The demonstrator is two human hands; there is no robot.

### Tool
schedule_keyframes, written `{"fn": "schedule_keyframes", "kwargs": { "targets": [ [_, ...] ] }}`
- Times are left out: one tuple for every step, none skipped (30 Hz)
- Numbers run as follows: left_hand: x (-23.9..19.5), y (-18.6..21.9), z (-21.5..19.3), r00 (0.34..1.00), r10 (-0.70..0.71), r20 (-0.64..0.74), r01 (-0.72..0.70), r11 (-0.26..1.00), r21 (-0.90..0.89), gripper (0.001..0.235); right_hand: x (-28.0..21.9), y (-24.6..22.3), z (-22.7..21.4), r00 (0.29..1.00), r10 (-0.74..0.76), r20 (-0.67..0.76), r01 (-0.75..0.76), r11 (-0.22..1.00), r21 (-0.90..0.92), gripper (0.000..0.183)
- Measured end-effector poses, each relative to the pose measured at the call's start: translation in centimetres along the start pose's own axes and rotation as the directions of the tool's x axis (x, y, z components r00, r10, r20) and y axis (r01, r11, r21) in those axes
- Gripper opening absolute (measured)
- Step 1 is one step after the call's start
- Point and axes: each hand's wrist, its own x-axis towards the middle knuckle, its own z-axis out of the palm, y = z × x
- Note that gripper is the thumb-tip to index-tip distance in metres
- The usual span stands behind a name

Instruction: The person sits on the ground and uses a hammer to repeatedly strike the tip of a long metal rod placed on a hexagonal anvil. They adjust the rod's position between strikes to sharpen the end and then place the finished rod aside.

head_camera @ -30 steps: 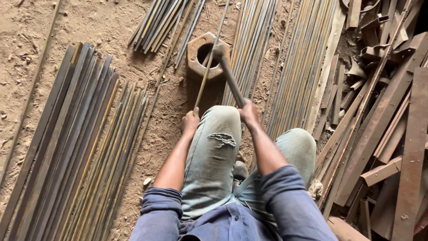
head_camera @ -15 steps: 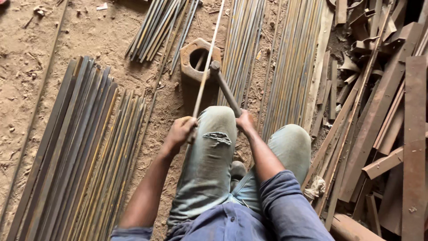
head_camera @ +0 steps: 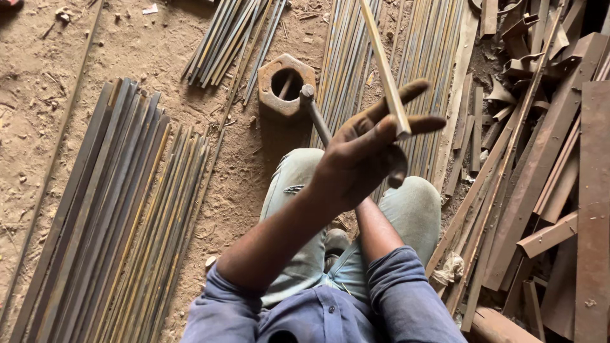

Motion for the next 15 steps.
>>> {"fn": "schedule_keyframes", "kwargs": {
  "targets": [
    [0.3,-0.2,-0.2,1.0,0.008,-0.006,-0.008,1.0,-0.015,0.053,0.1,0.2,0.1,1.0,-0.005,0.0,0.005,1.0,0.015,0.042],
    [0.5,-0.5,-0.4,1.0,0.019,-0.016,-0.019,1.0,-0.02,0.049,0.1,0.5,0.1,1.0,-0.004,0.002,0.004,1.0,0.024,0.042],
    [0.7,-0.8,-0.6,0.999,0.03,-0.025,-0.03,0.999,-0.025,0.046,0.0,0.7,0.1,1.0,-0.003,0.006,0.003,1.0,0.029,0.041],
    [1.0,-1.1,-0.8,0.998,0.045,-0.035,-0.046,0.999,-0.016,0.042,-0.1,0.9,0.1,1.0,-0.003,0.009,0.003,0.999,0.039,0.041],
    [1.2,-1.3,-0.9,0.998,0.057,-0.034,-0.058,0.998,-0.022,0.039,-0.1,1.0,0.2,1.0,-0.003,0.011,0.002,0.999,0.04,0.04],
    [1.5,-1.5,-1.1,0.997,0.069,-0.032,-0.07,0.997,-0.03,0.036,-0.3,1.2,0.2,1.0,0.002,0.014,-0.003,0.999,0.047,0.04],
    [1.7,-1.6,-1.1,0.997,0.077,-0.02,-0.078,0.995,-0.054,0.034,-0.5,1.4,0.1,1.0,0.005,0.016,-0.006,0.999,0.049,0.039],
    [2.0,-1.7,-1.1,0.997,0.081,-0.012,-0.081,0.995,-0.057,0.033,-0.3,1.3,0.1,1.0,0.004,0.015,-0.005,0.998,0.055,0.039],
    [2.4,-1.8,-1.0,0.997,0.083,-0.004,-0.083,0.995,-0.061,0.033,-0.2,1.2,0.0,1.0,0.004,0.014,-0.005,0.998,0.06,0.038],
    [2.7,-2.0,-0.8,0.997,0.083,-0.007,-0.083,0.995,-0.046,0.033,-0.3,1.2,0.0,1.0,0.004,0.016,-0.004,0.998,0.062,0.038],
    [2.8,-2.0,-0.6,0.997,0.08,-0.005,-0.08,0.996,-0.045,0.033,-0.3,1.1,0.1,1.0,0.001,0.018,-0.002,0.998,0.066,0.037],
    [2.9,-1.9,-0.4,0.997,0.075,-0.002,-0.075,0.996,-0.044,0.034,-0.3,1.0,0.2,1.0,0.001,0.018,-0.002,0.998,0.068,0.037],
    [2.8,-1.9,-0.2,0.998,0.067,0.004,-0.067,0.996,-0.057,0.035,-0.1,0.9,0.3,1.0,0.0,0.018,-0.002,0.997,0.074,0.036],
    [2.8,-1.9,-0.1,0.998,0.065,-0.002,-0.065,0.996,-0.064,0.036,-0.2,0.9,0.3,1.0,-0.001,0.021,0.0,0.997,0.078,0.036],
    [2.8,-1.9,0.0,0.998,0.063,-0.008,-0.064,0.995,-0.07,0.037,-0.3,0.9,0.4,1.0,-0.003,0.024,0.001,0.997,0.083,0.036]
  ]
}}
